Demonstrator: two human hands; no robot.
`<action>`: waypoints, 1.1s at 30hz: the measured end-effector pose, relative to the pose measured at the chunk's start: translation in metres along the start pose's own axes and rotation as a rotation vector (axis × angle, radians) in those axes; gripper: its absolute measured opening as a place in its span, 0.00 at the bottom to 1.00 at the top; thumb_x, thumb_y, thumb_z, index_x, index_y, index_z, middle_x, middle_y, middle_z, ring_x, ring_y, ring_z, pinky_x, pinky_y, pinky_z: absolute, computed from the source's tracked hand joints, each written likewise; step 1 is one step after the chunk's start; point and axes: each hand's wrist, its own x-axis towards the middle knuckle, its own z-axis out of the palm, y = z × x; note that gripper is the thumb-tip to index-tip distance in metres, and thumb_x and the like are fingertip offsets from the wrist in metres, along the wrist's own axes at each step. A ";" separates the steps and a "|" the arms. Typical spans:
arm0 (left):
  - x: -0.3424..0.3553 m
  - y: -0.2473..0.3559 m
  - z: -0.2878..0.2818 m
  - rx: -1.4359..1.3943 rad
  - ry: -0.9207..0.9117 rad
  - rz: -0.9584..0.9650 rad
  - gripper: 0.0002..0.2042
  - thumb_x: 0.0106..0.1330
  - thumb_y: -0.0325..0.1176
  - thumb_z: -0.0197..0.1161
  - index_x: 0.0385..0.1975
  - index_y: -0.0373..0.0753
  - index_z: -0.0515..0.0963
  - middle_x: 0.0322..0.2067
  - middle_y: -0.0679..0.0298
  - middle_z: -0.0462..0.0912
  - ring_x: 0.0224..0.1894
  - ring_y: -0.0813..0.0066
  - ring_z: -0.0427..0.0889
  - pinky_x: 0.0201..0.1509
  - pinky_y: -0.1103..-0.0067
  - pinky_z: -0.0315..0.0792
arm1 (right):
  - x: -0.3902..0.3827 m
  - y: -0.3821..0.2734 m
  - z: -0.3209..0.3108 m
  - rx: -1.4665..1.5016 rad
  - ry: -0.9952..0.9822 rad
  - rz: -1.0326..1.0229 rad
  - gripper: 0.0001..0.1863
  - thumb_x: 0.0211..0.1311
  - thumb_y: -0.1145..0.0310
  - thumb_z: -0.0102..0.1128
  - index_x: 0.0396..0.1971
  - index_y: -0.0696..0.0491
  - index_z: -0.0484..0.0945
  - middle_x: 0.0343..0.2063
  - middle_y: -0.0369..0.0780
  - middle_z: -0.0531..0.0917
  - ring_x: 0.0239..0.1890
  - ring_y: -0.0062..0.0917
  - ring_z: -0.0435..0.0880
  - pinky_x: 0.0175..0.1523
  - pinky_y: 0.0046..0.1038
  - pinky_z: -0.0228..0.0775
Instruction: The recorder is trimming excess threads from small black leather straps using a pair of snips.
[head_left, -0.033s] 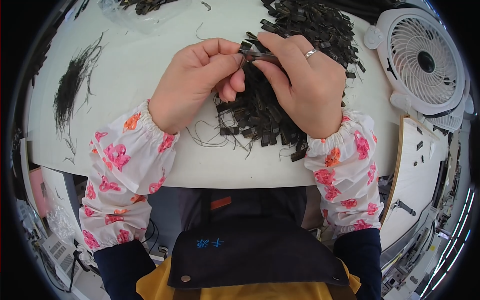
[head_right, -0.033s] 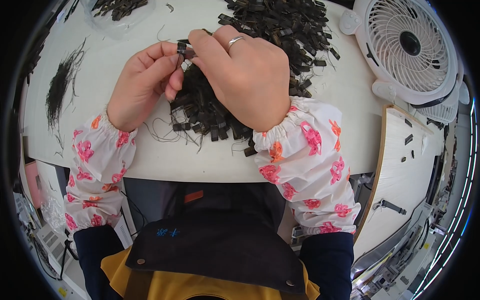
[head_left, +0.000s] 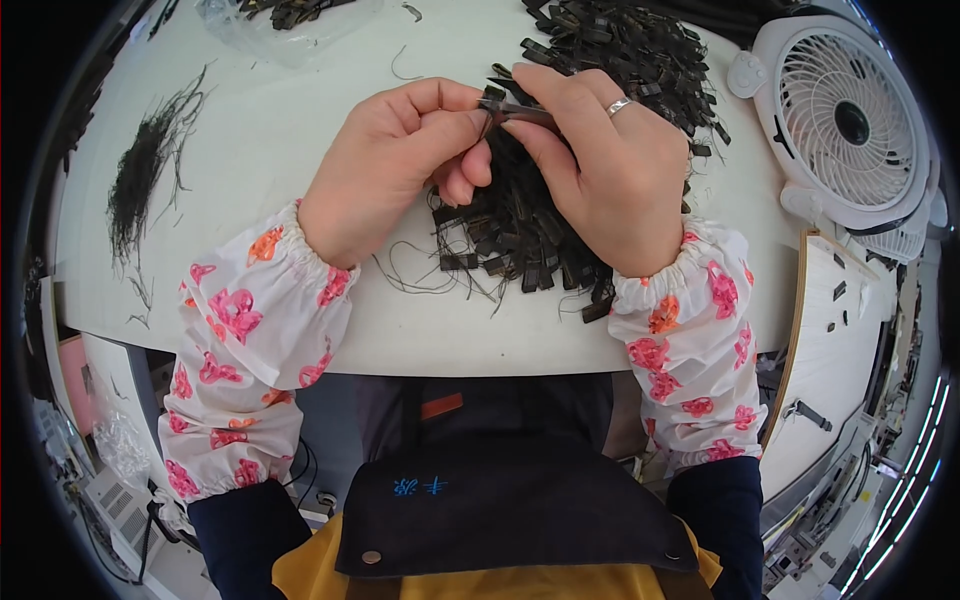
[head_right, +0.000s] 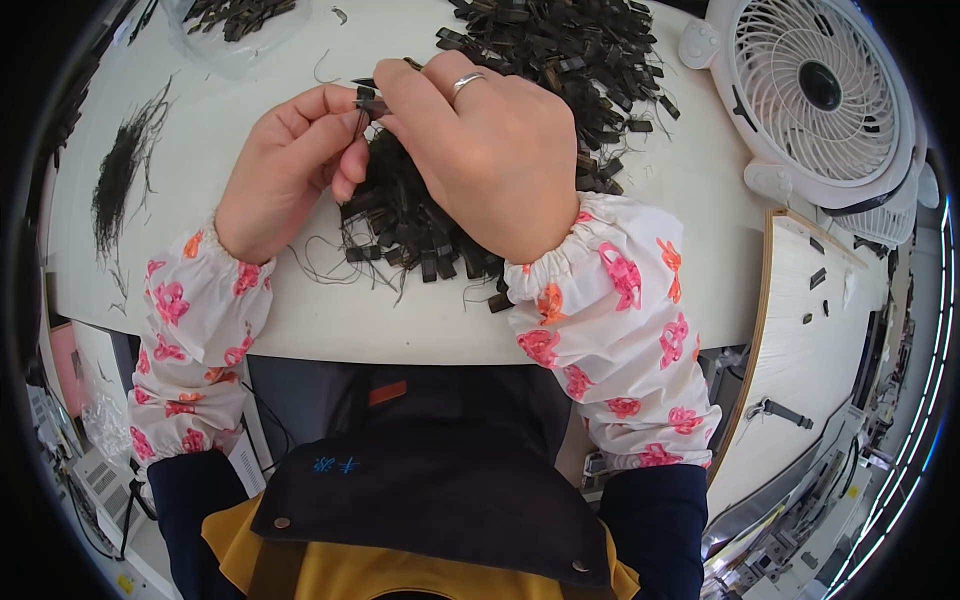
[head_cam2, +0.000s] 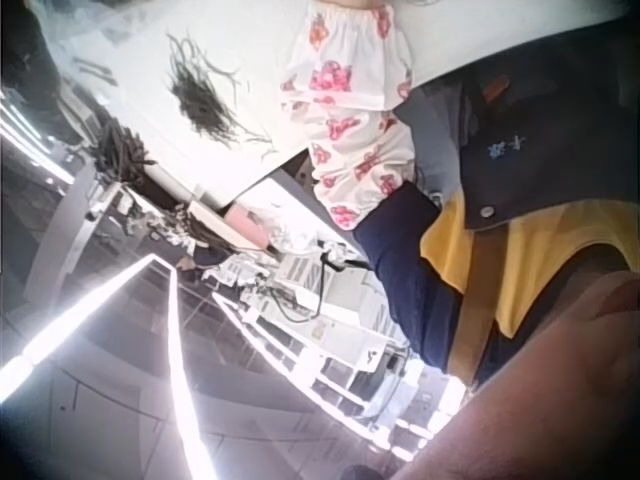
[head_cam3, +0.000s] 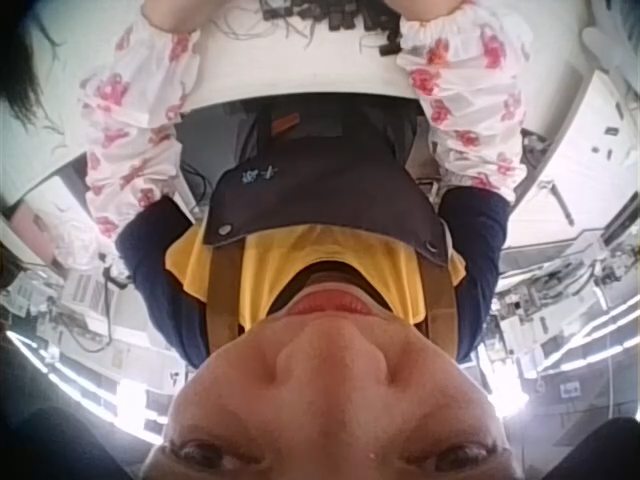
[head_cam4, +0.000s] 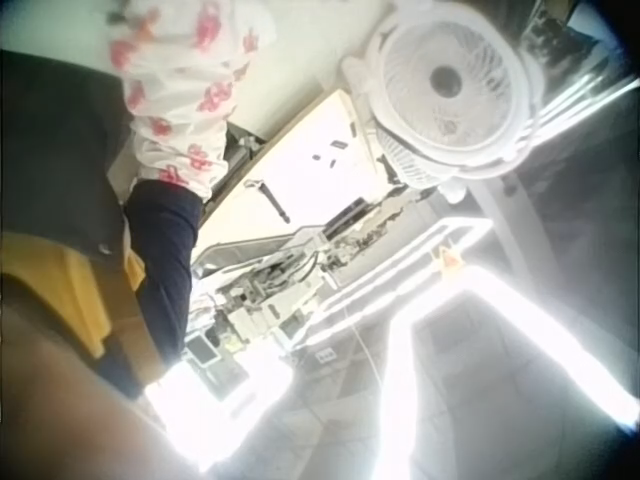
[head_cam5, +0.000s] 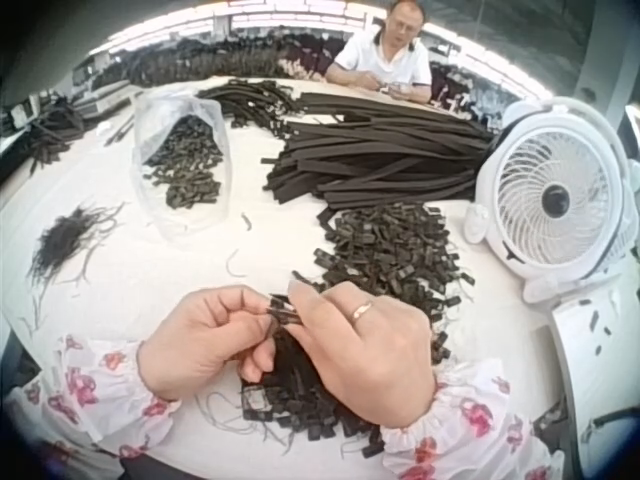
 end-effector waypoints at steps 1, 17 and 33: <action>0.000 0.000 0.002 0.000 -0.001 0.000 0.08 0.65 0.30 0.52 0.37 0.33 0.72 0.21 0.67 0.77 0.19 0.87 0.73 0.25 0.90 0.68 | 0.001 -0.001 0.001 0.004 0.002 0.002 0.17 0.39 0.71 0.66 0.34 0.50 0.75 0.19 0.34 0.72 0.18 0.26 0.76 0.22 0.27 0.66; 0.028 0.047 -0.081 0.683 0.519 0.454 0.18 0.67 0.30 0.51 0.53 0.25 0.64 0.34 0.60 0.80 0.25 0.82 0.75 0.29 0.87 0.69 | 0.001 -0.003 -0.005 0.251 0.035 0.277 0.16 0.45 0.70 0.69 0.35 0.53 0.75 0.25 0.37 0.80 0.21 0.25 0.80 0.24 0.22 0.70; 0.000 0.003 -0.026 1.142 -0.192 0.610 0.07 0.53 0.23 0.61 0.31 0.33 0.76 0.23 0.61 0.73 0.21 0.71 0.71 0.24 0.80 0.65 | -0.006 0.007 -0.007 0.103 -0.248 0.206 0.13 0.43 0.67 0.64 0.31 0.51 0.75 0.21 0.36 0.78 0.23 0.31 0.79 0.25 0.29 0.69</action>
